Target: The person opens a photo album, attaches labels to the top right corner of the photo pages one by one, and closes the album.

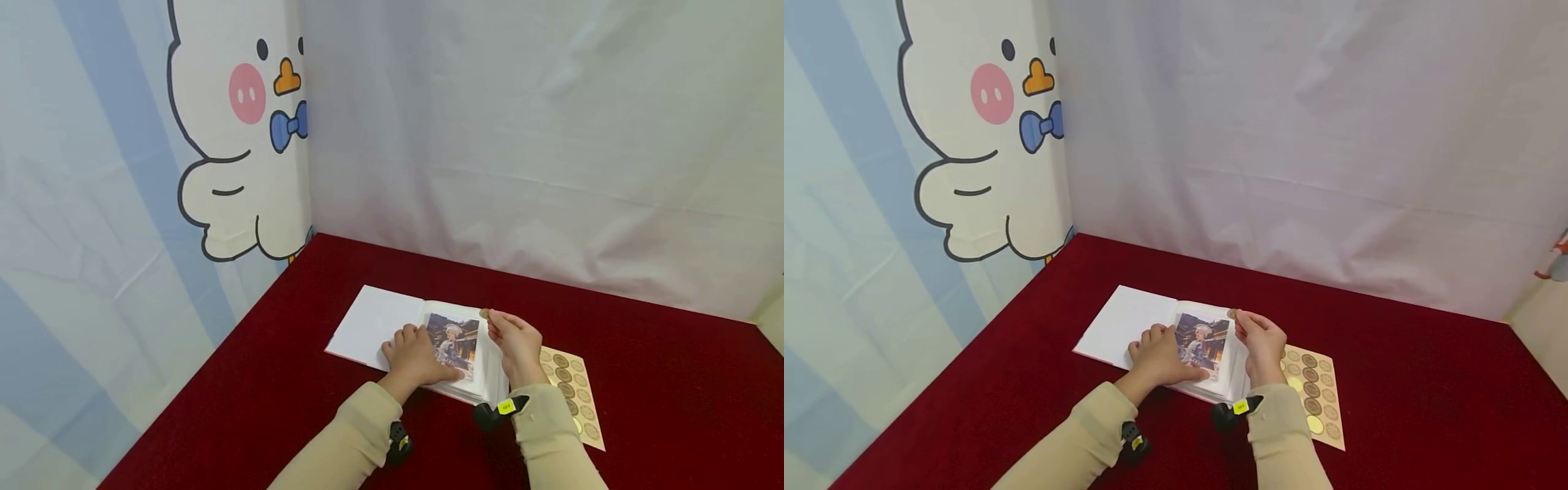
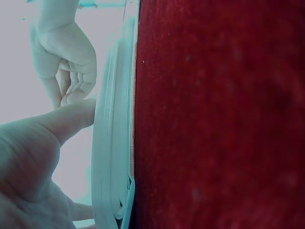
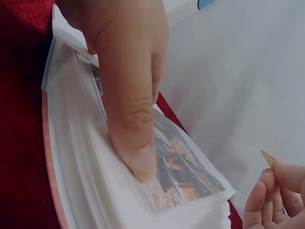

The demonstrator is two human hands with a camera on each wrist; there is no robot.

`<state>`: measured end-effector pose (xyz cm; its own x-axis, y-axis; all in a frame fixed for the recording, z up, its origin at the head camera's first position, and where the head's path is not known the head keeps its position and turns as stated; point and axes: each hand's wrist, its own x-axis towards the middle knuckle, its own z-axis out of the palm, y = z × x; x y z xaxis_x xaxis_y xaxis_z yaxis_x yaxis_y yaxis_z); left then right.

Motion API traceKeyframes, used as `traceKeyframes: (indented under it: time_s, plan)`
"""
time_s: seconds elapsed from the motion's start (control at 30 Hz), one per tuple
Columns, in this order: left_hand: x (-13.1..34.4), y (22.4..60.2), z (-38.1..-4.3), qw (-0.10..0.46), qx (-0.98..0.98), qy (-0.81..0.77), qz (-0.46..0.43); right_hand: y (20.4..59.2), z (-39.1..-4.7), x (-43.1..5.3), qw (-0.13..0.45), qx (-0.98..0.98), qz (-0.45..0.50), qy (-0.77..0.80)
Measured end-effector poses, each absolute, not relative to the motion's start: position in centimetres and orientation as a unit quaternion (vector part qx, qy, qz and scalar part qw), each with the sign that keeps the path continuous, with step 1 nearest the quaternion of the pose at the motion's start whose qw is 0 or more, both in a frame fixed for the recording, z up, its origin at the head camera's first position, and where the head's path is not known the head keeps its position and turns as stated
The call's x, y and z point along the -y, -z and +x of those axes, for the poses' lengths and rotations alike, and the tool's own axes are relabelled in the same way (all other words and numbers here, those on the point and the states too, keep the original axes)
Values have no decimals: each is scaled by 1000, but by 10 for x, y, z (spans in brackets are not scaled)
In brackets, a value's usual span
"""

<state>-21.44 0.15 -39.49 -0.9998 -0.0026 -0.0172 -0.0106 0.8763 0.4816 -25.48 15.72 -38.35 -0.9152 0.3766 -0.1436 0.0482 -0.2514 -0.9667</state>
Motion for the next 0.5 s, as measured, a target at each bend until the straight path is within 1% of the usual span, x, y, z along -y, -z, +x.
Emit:
traceKeyframes:
  time_s: [0.5]
  plan:
    - [-2, 395, -215, 14, -967, -255, 0, 386, -262, -158, 67, 630, -217, -742]
